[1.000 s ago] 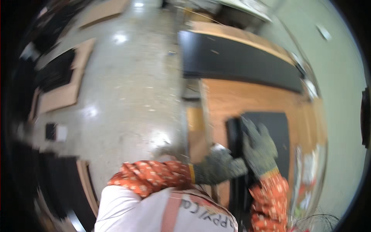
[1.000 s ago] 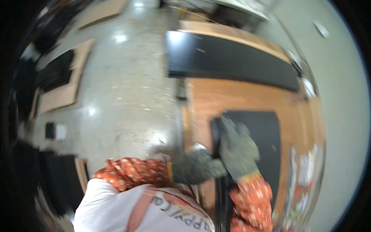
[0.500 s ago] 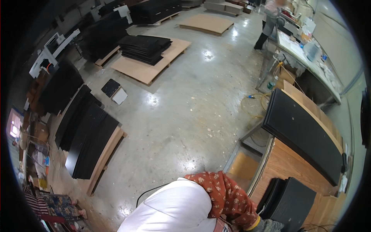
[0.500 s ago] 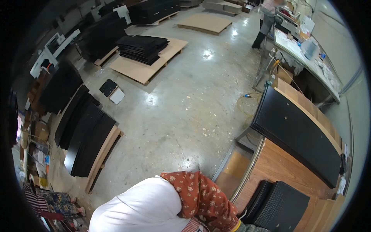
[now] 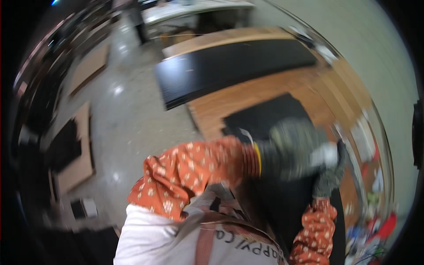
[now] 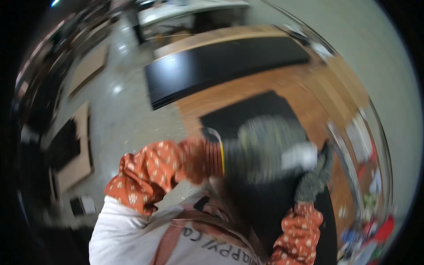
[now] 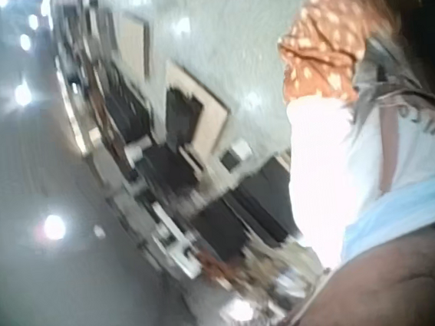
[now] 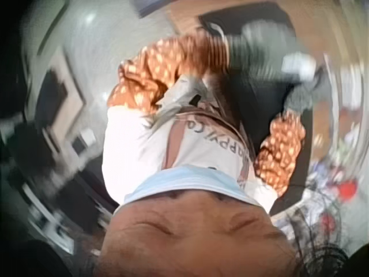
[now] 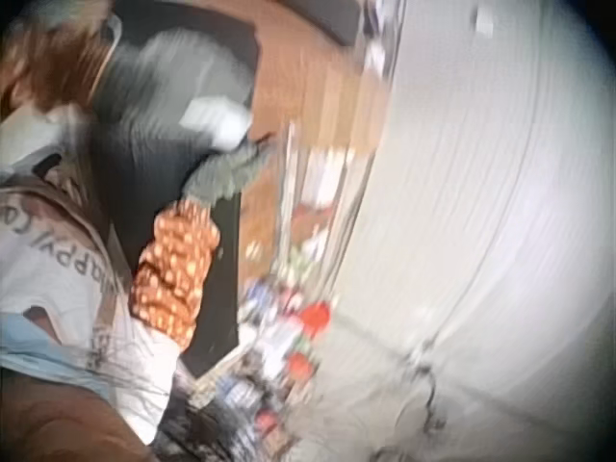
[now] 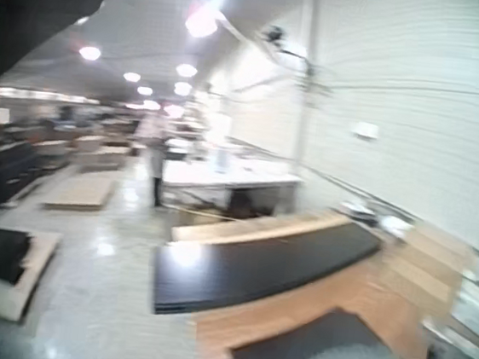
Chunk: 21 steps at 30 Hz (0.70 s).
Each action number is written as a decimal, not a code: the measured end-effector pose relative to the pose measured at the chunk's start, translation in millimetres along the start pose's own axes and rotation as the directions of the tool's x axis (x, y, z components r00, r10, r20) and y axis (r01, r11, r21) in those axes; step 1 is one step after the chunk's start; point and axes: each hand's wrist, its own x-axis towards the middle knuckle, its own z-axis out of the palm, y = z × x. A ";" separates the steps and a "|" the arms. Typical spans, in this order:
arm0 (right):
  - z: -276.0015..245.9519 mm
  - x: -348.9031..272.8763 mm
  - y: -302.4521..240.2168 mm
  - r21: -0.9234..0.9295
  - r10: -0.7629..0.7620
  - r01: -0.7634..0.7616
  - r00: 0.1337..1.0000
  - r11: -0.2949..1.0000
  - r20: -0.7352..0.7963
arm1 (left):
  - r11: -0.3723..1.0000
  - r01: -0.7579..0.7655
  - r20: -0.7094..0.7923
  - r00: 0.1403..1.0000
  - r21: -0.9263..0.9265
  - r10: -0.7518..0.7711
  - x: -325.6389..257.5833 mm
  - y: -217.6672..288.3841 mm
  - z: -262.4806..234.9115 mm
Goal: Cleaning and polishing black wood furniture panels using a rag and a sponge with liquid.
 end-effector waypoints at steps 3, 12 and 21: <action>-83.6 -12.6 38.1 -0.286 0.099 -0.152 0.976 0.946 -0.192 | 0.958 -0.254 0.568 0.772 -0.136 0.285 16.0 62.6 57.6; -207.3 -112.3 16.2 -0.511 0.207 -0.418 0.884 0.751 -0.419 | 0.826 0.341 0.227 0.850 0.449 -0.475 80.8 -61.8 51.7; -238.4 -106.9 5.6 -0.797 -0.004 -0.351 0.914 0.491 -0.405 | 0.926 -0.335 0.209 0.907 -0.170 0.367 67.0 9.9 162.8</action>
